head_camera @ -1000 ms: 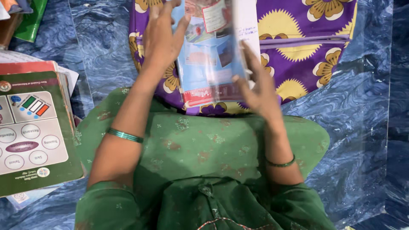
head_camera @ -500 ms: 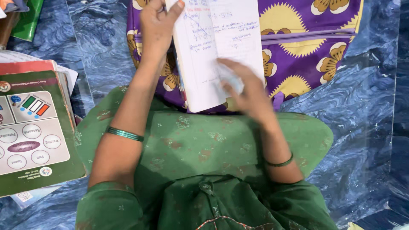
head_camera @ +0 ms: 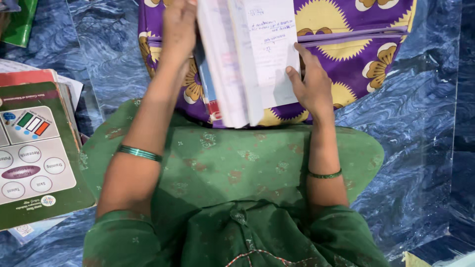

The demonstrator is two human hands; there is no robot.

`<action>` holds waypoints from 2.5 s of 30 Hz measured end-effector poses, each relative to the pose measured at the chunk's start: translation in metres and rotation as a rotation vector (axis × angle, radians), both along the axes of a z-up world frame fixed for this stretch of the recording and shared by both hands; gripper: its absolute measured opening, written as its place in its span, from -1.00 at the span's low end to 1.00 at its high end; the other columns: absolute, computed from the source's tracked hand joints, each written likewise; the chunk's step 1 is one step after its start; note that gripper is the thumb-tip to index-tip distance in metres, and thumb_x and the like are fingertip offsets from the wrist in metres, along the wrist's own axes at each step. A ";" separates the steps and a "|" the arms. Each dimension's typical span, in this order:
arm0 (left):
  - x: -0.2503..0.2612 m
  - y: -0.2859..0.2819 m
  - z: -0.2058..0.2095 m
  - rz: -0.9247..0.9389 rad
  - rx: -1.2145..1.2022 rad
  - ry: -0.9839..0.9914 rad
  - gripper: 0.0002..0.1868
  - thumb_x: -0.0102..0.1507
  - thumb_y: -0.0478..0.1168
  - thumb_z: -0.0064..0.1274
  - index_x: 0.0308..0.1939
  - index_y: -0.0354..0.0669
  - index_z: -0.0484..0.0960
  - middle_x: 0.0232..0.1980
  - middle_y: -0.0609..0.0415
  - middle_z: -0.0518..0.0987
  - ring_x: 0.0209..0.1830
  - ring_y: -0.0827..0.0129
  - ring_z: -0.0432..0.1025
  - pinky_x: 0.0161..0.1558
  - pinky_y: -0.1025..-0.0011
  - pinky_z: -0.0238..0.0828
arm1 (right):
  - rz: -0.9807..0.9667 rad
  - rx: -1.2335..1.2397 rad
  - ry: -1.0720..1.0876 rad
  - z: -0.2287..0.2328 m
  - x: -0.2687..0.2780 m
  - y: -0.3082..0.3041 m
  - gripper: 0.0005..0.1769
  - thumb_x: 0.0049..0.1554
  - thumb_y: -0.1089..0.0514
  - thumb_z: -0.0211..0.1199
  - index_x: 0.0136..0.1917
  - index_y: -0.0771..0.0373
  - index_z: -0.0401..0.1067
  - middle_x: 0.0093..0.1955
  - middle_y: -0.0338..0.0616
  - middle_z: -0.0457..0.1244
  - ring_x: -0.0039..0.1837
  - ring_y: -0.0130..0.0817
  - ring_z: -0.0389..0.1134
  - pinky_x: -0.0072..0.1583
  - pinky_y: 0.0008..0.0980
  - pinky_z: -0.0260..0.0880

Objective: The person sits on the floor and packs several textbooks and notebooks into a purple floral backpack. They handle each item one at a time, placing them into the bag's main compartment.

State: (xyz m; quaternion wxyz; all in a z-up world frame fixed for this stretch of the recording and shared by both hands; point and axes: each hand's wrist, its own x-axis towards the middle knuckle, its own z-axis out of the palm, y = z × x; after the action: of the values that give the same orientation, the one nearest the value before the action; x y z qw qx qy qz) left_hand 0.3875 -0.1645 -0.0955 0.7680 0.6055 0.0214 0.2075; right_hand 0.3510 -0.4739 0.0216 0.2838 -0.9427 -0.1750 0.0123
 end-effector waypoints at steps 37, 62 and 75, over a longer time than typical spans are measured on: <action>-0.028 -0.002 0.046 0.173 0.874 0.324 -0.42 0.25 -0.17 0.30 0.32 -0.09 0.45 0.33 -0.39 0.35 0.32 -0.27 0.24 0.27 0.03 0.23 | 0.015 0.900 0.656 -0.078 0.044 -0.021 -0.45 0.24 0.15 0.26 0.45 0.32 0.27 0.27 -0.07 0.33 0.22 -0.35 0.36 0.29 -0.35 0.37; -0.034 -0.008 0.043 -0.227 0.801 0.536 -0.64 0.54 0.02 -0.15 0.37 0.07 0.43 0.25 -0.12 0.64 0.28 -0.04 0.50 0.29 0.13 0.36 | -0.397 0.866 0.524 0.017 -0.012 -0.077 -0.52 0.17 0.17 0.35 0.32 0.34 0.38 0.02 -0.17 0.34 -0.01 -0.40 0.39 0.01 -0.42 0.44; -0.075 -0.044 0.064 0.078 1.580 0.450 -0.21 0.04 0.20 0.24 0.20 -0.22 0.51 0.29 -0.23 0.38 0.37 -0.17 0.17 0.20 -0.34 0.02 | -0.531 1.345 0.257 0.062 -0.129 -0.143 -0.50 0.25 0.28 0.15 0.42 0.52 0.32 0.24 0.13 0.35 0.17 -0.16 0.45 0.25 -0.26 0.49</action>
State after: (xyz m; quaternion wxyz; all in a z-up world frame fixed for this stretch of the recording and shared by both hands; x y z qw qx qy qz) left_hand 0.3129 -0.2087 -0.0311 0.0846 0.9935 0.0435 0.0618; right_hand 0.2222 -0.6165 0.0832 0.8126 -0.5666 0.1243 -0.0563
